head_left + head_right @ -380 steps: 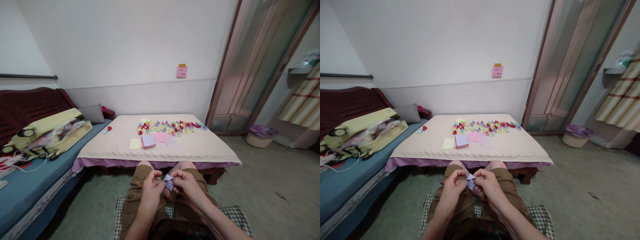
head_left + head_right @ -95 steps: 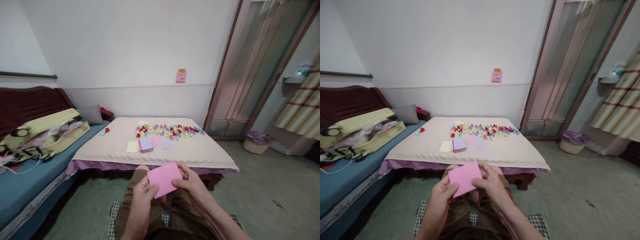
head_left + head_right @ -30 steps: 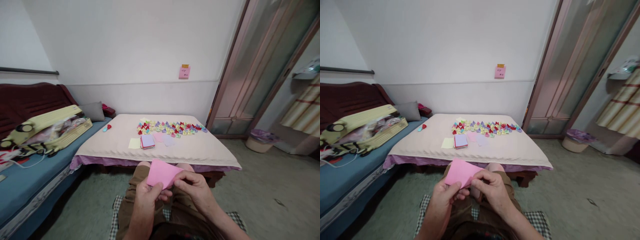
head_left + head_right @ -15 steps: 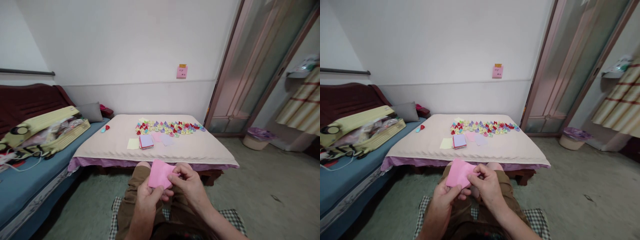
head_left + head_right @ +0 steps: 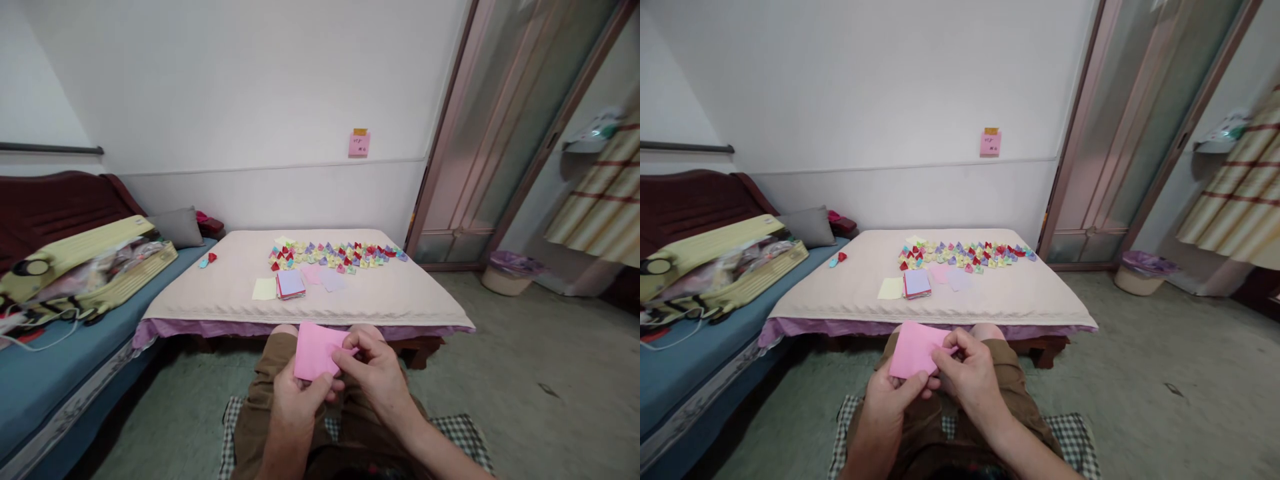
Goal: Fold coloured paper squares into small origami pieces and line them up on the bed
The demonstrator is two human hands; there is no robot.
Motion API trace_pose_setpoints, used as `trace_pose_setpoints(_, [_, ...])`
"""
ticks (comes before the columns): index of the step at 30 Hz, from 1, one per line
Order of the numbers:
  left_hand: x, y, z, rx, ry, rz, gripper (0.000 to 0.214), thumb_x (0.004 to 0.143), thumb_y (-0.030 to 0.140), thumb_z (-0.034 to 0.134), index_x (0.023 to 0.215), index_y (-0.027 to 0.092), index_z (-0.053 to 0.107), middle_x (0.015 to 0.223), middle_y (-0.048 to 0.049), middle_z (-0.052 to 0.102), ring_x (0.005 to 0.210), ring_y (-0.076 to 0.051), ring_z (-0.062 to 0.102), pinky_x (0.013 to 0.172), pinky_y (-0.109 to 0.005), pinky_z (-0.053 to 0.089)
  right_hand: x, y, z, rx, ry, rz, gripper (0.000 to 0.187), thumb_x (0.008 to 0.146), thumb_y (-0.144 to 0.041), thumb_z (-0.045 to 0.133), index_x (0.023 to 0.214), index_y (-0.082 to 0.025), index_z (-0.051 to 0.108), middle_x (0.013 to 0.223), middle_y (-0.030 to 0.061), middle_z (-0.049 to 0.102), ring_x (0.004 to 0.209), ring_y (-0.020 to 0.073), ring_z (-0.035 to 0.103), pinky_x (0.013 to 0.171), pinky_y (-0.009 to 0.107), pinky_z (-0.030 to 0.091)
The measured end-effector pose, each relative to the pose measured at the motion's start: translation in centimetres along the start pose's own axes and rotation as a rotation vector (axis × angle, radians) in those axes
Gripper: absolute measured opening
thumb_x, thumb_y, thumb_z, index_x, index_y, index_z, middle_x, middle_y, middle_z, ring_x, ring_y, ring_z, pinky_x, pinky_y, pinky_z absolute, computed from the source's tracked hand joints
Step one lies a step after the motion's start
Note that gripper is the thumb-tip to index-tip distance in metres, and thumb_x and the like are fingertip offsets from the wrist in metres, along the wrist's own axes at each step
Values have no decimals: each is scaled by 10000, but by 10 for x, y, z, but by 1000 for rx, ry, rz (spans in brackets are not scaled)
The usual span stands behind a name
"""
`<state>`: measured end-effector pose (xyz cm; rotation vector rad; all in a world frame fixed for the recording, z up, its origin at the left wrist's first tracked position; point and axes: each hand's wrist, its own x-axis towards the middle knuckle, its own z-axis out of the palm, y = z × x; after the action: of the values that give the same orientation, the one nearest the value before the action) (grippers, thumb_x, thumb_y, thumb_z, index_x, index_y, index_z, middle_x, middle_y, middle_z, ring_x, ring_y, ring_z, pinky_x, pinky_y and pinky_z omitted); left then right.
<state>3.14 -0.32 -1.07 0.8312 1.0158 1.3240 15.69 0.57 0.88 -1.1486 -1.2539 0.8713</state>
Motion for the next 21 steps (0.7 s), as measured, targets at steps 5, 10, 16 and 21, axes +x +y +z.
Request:
trace_pose_setpoints(5, [5, -2, -3, 13, -4, -37, 401, 477, 218, 825, 837, 87, 704, 628, -101, 741, 527, -231, 696, 456, -256, 539, -1, -2, 1, -12, 39, 41, 112, 640, -235, 662, 695, -178, 584, 607, -50, 476, 534, 120, 444, 506, 231, 358])
trace_pose_setpoints(10, [8, -4, -2, 35, 52, -34, 354, 454, 196, 819, 775, 93, 714, 564, -81, 722, 484, -223, 681, 432, -254, 536, 0, 0, 2, 6, 71, 44, 408, 619, -195, 645, 1025, -173, 614, 753, -10, 607, 601, 144, 513, 554, 247, 424])
trace_pose_setpoints(16, [10, -6, 1, 62, 150, 16, 318, 431, 253, 831, 685, 102, 711, 476, -55, 683, 406, -205, 637, 399, -267, 527, -2, 2, 7, 73, 52, 100, 495, 602, -168, 648, 1093, -159, 579, 718, -29, 582, 566, 130, 479, 517, 237, 394])
trace_pose_setpoints(21, [8, -8, 1, 71, 169, 72, 305, 449, 282, 829, 670, 112, 705, 457, -34, 667, 389, -192, 619, 399, -267, 523, -4, 2, 8, 167, 3, 186, 586, 581, -167, 668, 1152, -148, 540, 651, -58, 540, 520, 111, 440, 486, 219, 354])
